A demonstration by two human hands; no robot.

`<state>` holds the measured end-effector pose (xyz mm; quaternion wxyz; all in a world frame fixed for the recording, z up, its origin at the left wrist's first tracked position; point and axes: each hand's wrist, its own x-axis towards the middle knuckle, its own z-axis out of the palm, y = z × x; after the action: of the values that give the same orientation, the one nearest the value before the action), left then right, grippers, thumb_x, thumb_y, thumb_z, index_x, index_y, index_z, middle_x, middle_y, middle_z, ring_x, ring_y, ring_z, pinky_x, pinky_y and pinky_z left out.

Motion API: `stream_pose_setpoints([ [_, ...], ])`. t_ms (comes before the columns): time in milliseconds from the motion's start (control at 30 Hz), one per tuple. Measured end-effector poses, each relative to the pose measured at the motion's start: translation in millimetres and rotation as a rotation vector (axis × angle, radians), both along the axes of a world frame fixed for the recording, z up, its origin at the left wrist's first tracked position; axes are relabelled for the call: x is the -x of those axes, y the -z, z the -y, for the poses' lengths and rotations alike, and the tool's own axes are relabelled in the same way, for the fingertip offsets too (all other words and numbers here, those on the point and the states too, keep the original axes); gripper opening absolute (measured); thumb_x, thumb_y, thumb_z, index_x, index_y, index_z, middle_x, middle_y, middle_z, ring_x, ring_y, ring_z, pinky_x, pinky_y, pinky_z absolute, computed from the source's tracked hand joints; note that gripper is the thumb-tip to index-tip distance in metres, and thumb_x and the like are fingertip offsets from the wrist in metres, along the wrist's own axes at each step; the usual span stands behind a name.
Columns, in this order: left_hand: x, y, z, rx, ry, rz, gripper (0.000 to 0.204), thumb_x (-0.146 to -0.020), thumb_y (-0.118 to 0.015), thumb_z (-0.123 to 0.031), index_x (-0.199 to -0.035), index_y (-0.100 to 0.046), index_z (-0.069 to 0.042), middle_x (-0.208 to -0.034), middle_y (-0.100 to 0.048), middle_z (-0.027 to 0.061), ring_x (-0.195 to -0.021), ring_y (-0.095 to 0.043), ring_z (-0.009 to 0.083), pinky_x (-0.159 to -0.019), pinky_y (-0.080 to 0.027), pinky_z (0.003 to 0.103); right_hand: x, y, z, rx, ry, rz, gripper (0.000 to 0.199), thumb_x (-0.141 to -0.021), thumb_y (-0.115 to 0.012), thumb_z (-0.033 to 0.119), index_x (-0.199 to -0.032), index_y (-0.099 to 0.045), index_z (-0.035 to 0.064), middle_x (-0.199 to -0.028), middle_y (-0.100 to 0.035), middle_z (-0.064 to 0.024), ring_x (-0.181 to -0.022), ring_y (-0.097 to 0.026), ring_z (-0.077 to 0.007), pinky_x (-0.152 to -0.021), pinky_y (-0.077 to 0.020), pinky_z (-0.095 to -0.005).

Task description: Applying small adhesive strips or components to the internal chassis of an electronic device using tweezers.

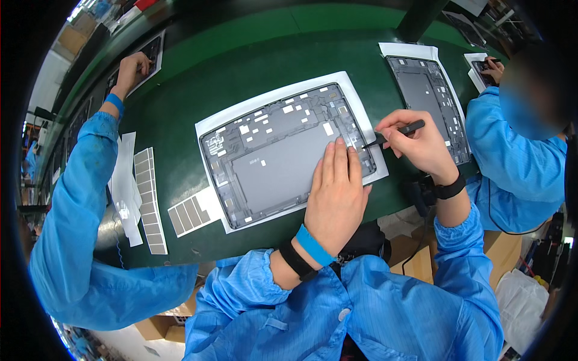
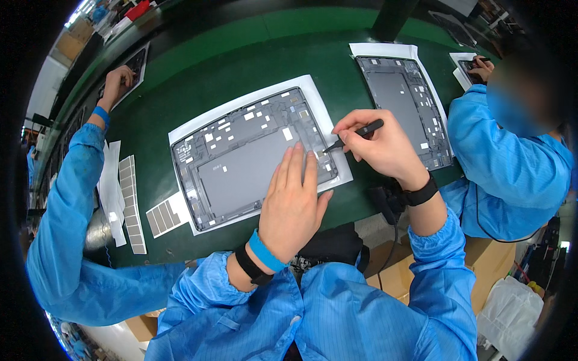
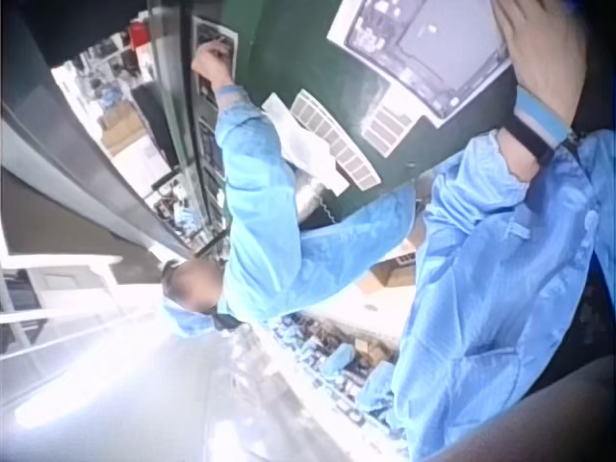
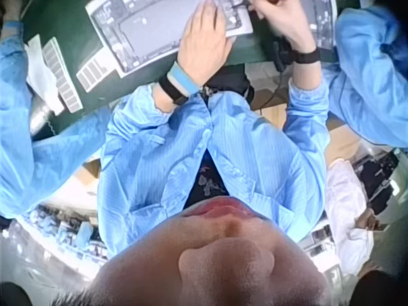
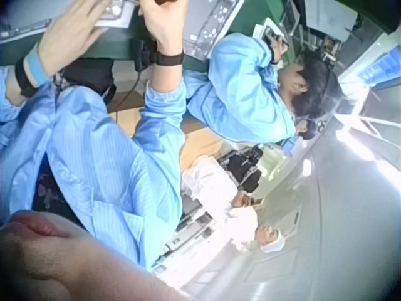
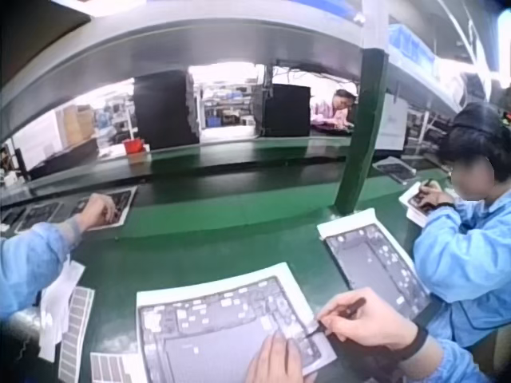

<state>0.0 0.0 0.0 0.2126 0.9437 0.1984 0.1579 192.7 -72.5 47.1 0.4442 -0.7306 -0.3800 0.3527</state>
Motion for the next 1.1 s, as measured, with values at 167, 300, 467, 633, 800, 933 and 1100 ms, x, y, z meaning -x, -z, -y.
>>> stream_pose_setpoints([
  [167,-0.9,2.4,-1.0,-0.018,0.014,0.017,0.061,-0.086,-0.072,-0.023,-0.134,-0.049,0.008,-0.143,-0.045,0.0297,-0.135,-0.045,0.0415,-0.111,-0.039,0.045,3.0,-6.6,-4.4,0.009,-0.023,0.102,0.014,-0.088,-0.063,0.006,-0.096,-0.071,-0.0038,-0.077,-0.067,-0.0043,-0.069,-0.063,-0.0078,-0.065,-0.0489,-0.0218],
  [300,0.9,4.6,-0.7,-0.029,0.005,0.021,0.062,-0.086,-0.072,-0.023,-0.134,-0.049,0.009,-0.142,-0.046,0.0294,-0.135,-0.045,0.0417,-0.111,-0.039,0.045,5.3,-4.4,-6.3,0.002,-0.007,0.086,0.014,-0.087,-0.063,0.005,-0.095,-0.070,-0.0043,-0.078,-0.068,-0.0049,-0.070,-0.063,-0.0085,-0.066,-0.0495,-0.0230],
  [467,-3.5,3.0,3.8,-0.077,-0.015,0.008,0.061,-0.086,-0.072,-0.026,-0.136,-0.051,0.004,-0.142,-0.046,0.0285,-0.132,-0.047,0.0398,-0.109,-0.040,0.045,4.2,2.9,-1.1,-0.051,-0.009,0.179,0.014,-0.086,-0.063,0.006,-0.092,-0.070,-0.0045,-0.080,-0.070,-0.0074,-0.074,-0.063,-0.0100,-0.068,-0.0504,-0.0249],
  [633,-14.6,5.1,4.2,-0.202,-0.051,-0.047,0.057,-0.087,-0.070,-0.030,-0.133,-0.056,0.001,-0.143,-0.047,0.0270,-0.131,-0.046,0.0373,-0.103,-0.041,0.045,10.7,-0.1,-1.0,-0.050,0.038,0.202,0.015,-0.088,-0.063,0.008,-0.094,-0.071,-0.0041,-0.079,-0.070,-0.0085,-0.072,-0.063,-0.0108,-0.067,-0.0503,-0.0250],
  [800,-3.1,-12.7,-6.0,-0.242,-0.060,-0.010,0.058,-0.086,-0.071,-0.030,-0.134,-0.057,-0.002,-0.142,-0.048,0.0240,-0.133,-0.043,0.0412,-0.104,-0.039,0.053,27.0,1.2,29.4,-0.379,0.433,0.112,0.028,-0.104,-0.055,0.017,-0.112,-0.069,-0.0062,-0.088,-0.072,-0.0133,-0.078,-0.067,-0.0114,-0.064,-0.0497,-0.0223],
  [933,67.5,-31.1,-38.7,0.006,-0.229,0.111,0.047,-0.090,-0.061,-0.011,-0.135,-0.051,0.000,-0.135,-0.050,0.0274,-0.124,-0.049,0.0478,-0.107,-0.038,0.054,59.6,34.8,53.0,-0.149,0.007,0.751,0.031,-0.095,-0.062,0.009,-0.126,-0.066,0.0058,-0.116,-0.069,-0.0204,-0.115,-0.064,-0.0393,-0.098,-0.0510,-0.0425],
  [1100,141.2,-9.1,-91.6,-0.184,-0.718,-0.138,0.029,-0.091,-0.063,-0.016,-0.107,-0.056,0.007,-0.100,-0.056,0.0246,-0.093,-0.056,0.0428,-0.083,-0.045,0.050,84.0,52.0,50.1,-0.141,-0.006,0.979,0.032,-0.086,-0.069,0.008,-0.118,-0.069,0.0077,-0.121,-0.066,-0.0181,-0.123,-0.058,-0.0348,-0.094,-0.0486,-0.0427],
])
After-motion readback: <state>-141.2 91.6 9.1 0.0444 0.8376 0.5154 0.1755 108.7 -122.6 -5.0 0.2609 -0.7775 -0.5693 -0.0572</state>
